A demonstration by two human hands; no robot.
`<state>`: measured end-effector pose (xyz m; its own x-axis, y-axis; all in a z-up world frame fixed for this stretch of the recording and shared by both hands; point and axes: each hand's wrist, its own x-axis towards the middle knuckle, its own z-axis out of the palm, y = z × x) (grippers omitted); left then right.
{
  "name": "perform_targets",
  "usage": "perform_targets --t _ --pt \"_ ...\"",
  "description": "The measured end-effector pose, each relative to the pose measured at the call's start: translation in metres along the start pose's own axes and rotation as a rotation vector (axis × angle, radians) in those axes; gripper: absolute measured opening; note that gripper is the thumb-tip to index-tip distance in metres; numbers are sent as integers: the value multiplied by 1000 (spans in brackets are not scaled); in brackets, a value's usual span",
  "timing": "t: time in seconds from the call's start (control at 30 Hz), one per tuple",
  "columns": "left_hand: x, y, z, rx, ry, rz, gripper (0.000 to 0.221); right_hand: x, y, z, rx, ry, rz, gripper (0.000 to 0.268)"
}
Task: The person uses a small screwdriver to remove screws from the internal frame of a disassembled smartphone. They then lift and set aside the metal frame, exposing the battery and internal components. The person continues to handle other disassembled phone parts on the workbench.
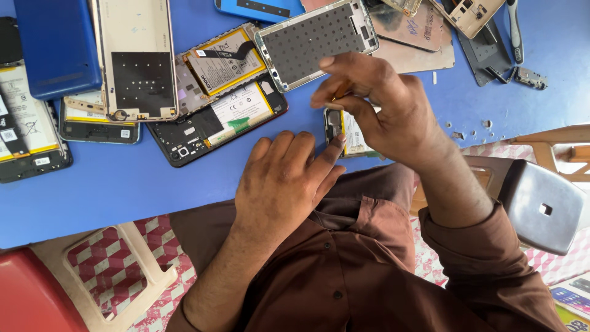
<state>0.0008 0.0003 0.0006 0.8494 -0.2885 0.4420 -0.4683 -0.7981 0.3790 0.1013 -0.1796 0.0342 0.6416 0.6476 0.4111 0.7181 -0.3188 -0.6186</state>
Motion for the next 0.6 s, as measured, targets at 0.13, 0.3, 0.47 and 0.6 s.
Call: perform_targets --t 0.13,0.3,0.47,0.6 --pt "1 -1 0 2 -5 7 38 -1 1 3 -224 144 -39 64" --pt "1 -2 1 3 -11 7 39 -1 6 -3 14 -9 -35 52" --pt "0 -2 1 0 -29 2 38 -3 0 18 -143 126 29 56" --pt "2 -2 1 -20 -34 -13 36 2 -5 13 -120 91 33 60"
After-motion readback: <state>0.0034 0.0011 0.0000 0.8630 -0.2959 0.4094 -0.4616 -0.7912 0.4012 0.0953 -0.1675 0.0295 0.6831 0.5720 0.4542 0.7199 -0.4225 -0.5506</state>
